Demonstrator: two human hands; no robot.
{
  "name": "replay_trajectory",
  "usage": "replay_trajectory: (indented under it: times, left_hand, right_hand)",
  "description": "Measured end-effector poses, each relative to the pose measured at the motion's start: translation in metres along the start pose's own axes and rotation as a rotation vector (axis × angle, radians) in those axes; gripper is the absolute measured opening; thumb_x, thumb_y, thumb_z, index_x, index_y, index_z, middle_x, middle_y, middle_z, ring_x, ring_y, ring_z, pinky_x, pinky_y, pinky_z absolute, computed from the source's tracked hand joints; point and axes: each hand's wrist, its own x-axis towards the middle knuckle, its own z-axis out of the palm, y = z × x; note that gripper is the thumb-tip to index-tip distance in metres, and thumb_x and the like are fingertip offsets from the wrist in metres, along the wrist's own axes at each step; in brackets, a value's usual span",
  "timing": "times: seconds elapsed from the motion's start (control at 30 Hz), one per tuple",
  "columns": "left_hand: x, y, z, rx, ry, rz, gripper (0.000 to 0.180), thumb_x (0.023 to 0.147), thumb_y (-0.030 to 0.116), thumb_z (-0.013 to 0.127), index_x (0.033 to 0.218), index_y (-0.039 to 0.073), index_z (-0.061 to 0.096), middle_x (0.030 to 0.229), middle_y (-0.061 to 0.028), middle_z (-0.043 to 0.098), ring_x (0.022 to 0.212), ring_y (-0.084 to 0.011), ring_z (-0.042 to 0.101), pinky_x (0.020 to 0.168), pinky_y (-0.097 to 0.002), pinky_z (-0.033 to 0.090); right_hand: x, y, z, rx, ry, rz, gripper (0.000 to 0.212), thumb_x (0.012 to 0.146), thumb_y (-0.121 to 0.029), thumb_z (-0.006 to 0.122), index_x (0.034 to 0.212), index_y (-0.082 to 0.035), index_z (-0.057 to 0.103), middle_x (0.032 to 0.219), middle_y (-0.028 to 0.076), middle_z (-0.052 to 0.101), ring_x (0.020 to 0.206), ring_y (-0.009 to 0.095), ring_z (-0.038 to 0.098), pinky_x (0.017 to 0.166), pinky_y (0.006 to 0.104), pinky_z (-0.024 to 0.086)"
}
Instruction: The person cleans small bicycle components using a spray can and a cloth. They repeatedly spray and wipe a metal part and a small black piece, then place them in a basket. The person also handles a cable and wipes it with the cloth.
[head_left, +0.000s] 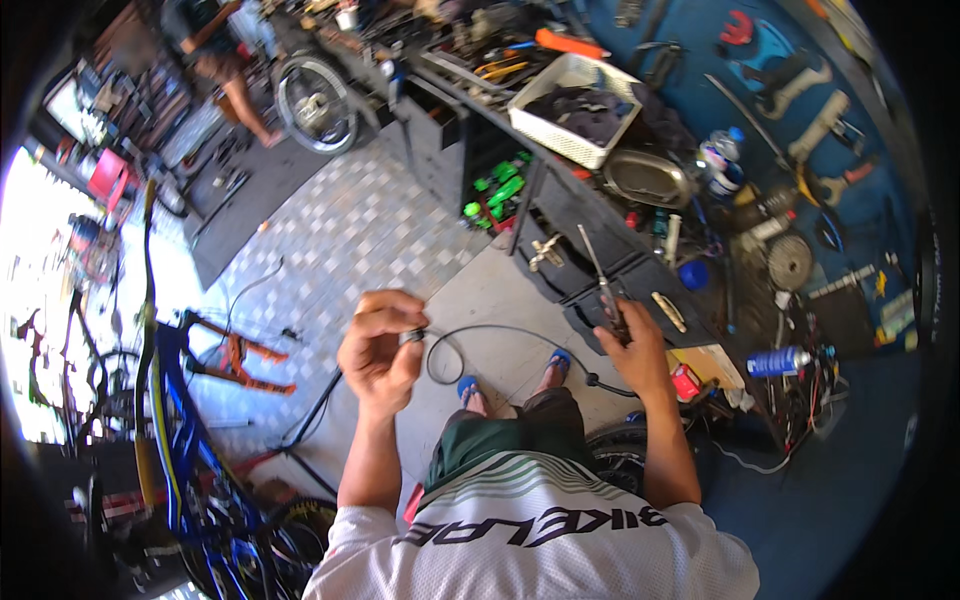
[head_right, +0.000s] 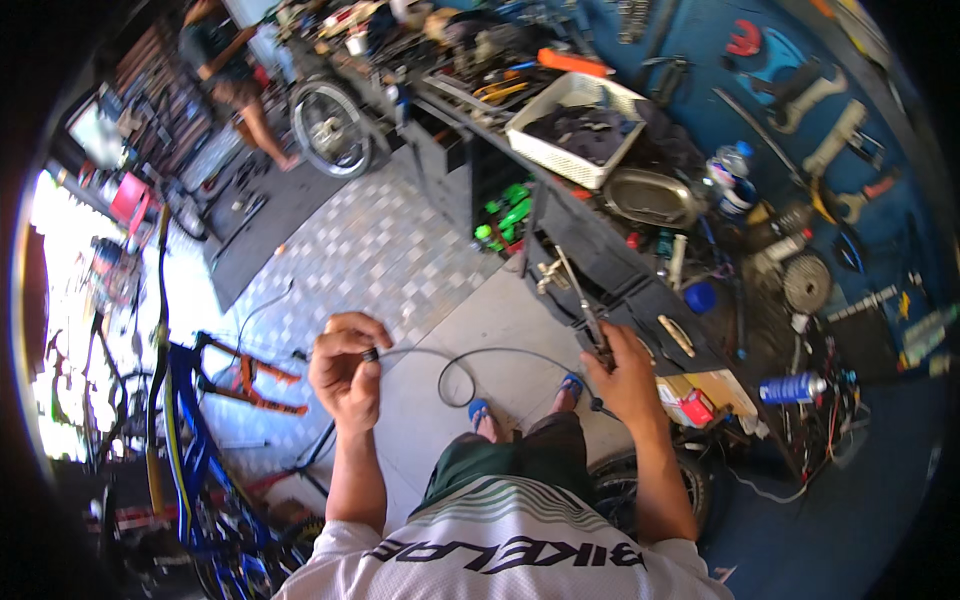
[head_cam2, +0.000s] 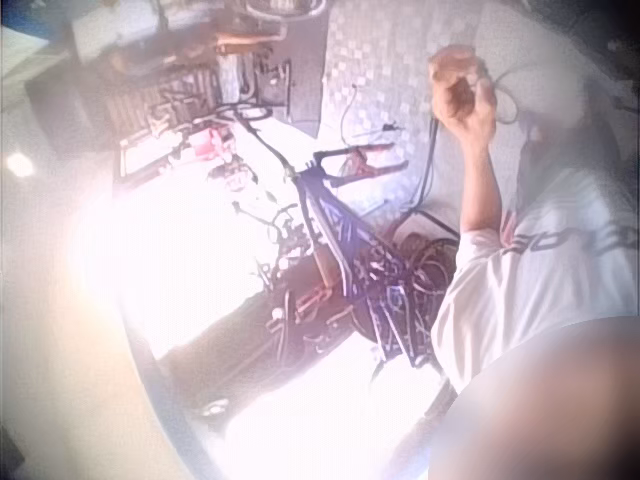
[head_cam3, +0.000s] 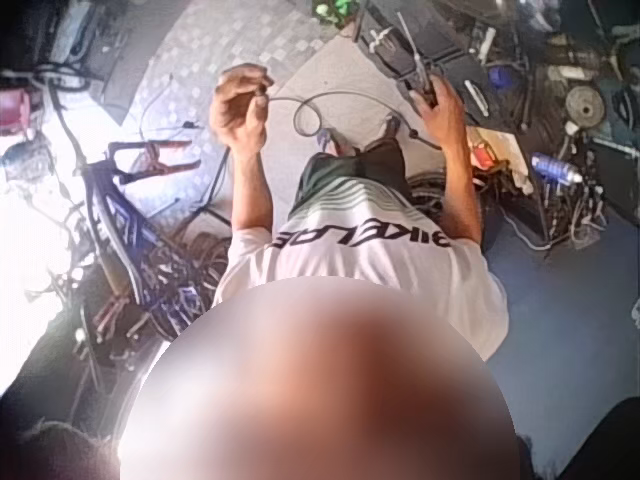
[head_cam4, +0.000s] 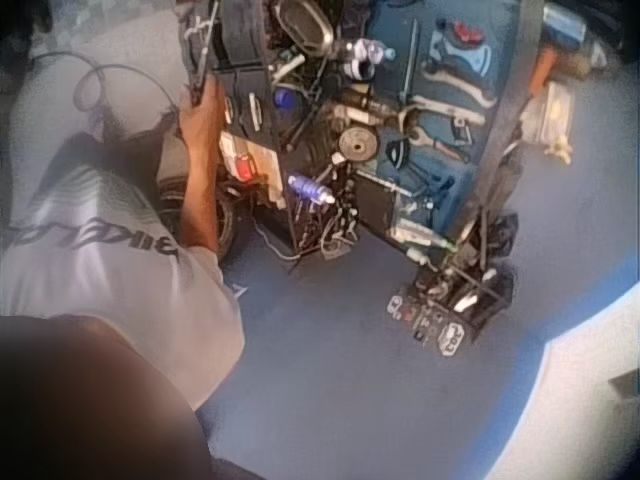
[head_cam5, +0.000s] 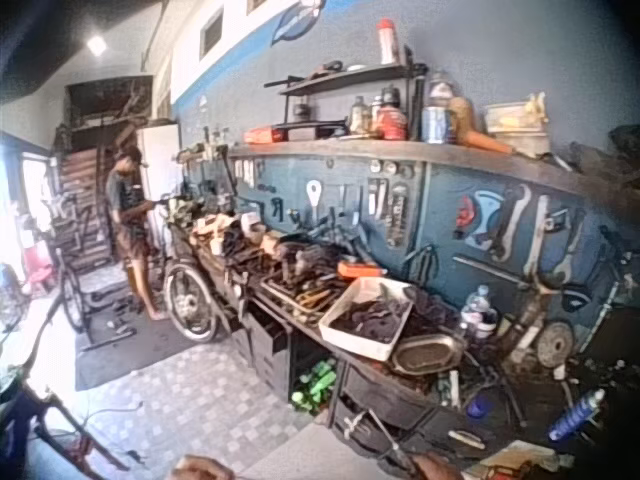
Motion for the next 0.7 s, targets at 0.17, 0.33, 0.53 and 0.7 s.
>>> replay_trajectory:
  times: [0.17, 0.33, 0.53, 0.7]
  left_hand:
    - [0.015, -0.016, -0.003, 0.048, 0.03, -0.169, 0.016, 0.094, 0.004, 0.07, 0.107, -0.001, 0.062, 0.113, -0.0143, 0.064, 0.095, -0.0155, 0.06, 0.082, -0.0311, 0.053]
    - [0.053, -0.065, 0.015, 0.15, -0.085, -0.325, 0.015, 0.092, 0.0, 0.071, 0.106, 0.0, 0.064, 0.107, -0.0067, 0.065, 0.093, -0.011, 0.06, 0.082, -0.0264, 0.049]
    - [0.139, -0.154, 0.076, 0.419, -0.292, -0.318, 0.018, 0.087, -0.003, 0.074, 0.104, -0.001, 0.068, 0.099, -0.0067, 0.066, 0.077, -0.0114, 0.062, 0.072, -0.0251, 0.051]
    - [0.224, -0.257, 0.145, 0.575, -0.506, -0.276, 0.019, 0.089, 0.005, 0.075, 0.107, 0.003, 0.073, 0.099, -0.0108, 0.068, 0.077, -0.0204, 0.067, 0.073, -0.0332, 0.055]
  right_hand:
    - [-0.012, 0.033, 0.001, -0.123, 0.133, 0.008, 0.065, 0.089, 0.0, 0.061, 0.152, -0.002, 0.043, 0.134, 0.028, 0.058, 0.123, 0.049, 0.057, 0.102, 0.048, 0.049]
    - [-0.031, 0.084, 0.006, -0.114, 0.177, 0.095, 0.063, 0.098, -0.008, 0.059, 0.156, -0.001, 0.035, 0.139, 0.031, 0.056, 0.127, 0.049, 0.055, 0.103, 0.048, 0.048]
    - [-0.04, 0.148, 0.041, -0.114, -0.154, 0.382, 0.068, 0.101, -0.021, 0.06, 0.16, -0.01, 0.028, 0.122, 0.028, 0.067, 0.106, 0.048, 0.066, 0.088, 0.0518, 0.053]
    - [-0.003, 0.189, 0.072, -0.054, -0.315, 0.319, 0.072, 0.097, -0.02, 0.062, 0.16, -0.012, 0.028, 0.109, 0.028, 0.07, 0.095, 0.048, 0.069, 0.081, 0.0531, 0.054]
